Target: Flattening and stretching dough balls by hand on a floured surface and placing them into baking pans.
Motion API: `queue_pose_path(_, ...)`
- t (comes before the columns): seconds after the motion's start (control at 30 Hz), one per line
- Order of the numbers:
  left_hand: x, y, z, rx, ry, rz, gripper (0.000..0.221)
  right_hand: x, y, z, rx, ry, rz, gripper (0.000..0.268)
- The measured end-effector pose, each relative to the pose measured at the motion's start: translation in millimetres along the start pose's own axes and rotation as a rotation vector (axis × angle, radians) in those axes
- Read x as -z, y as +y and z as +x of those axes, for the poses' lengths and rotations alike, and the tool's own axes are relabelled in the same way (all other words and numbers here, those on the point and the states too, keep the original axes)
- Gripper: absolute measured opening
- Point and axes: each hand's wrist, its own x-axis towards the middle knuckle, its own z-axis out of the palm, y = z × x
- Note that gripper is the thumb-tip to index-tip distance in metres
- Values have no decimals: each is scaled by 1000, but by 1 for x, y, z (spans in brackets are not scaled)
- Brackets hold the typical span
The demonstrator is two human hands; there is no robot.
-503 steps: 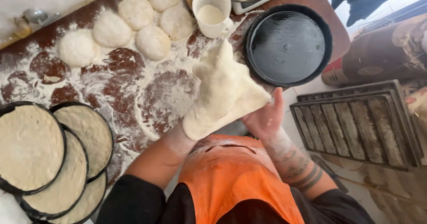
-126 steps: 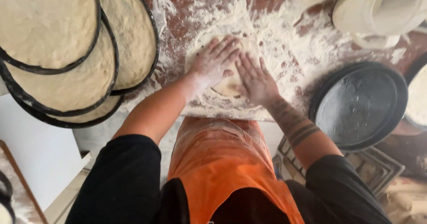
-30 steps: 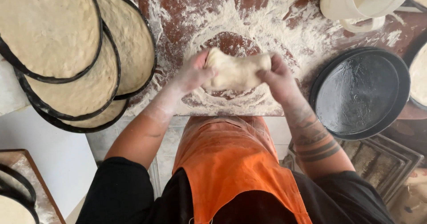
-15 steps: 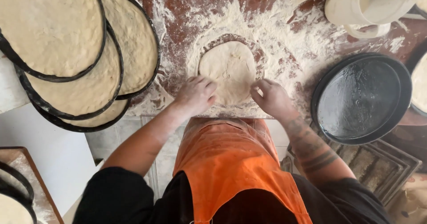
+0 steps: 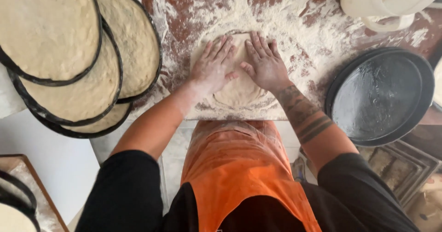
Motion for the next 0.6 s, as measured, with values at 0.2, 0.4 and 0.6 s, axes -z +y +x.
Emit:
queue_pose_path(0.2,-63,-13,-13,-77,468,117,85,-23,-6,-28,131,82,0,78)
queue_pose_path(0.4,-77,5,-37,-82,454,51,81,-30,-12,-48,-6,36,-37,79)
queue_pose_path(0.6,-90,16,-53,-108,535,-21,79,-33,-25,-55,-62,32,-74,85)
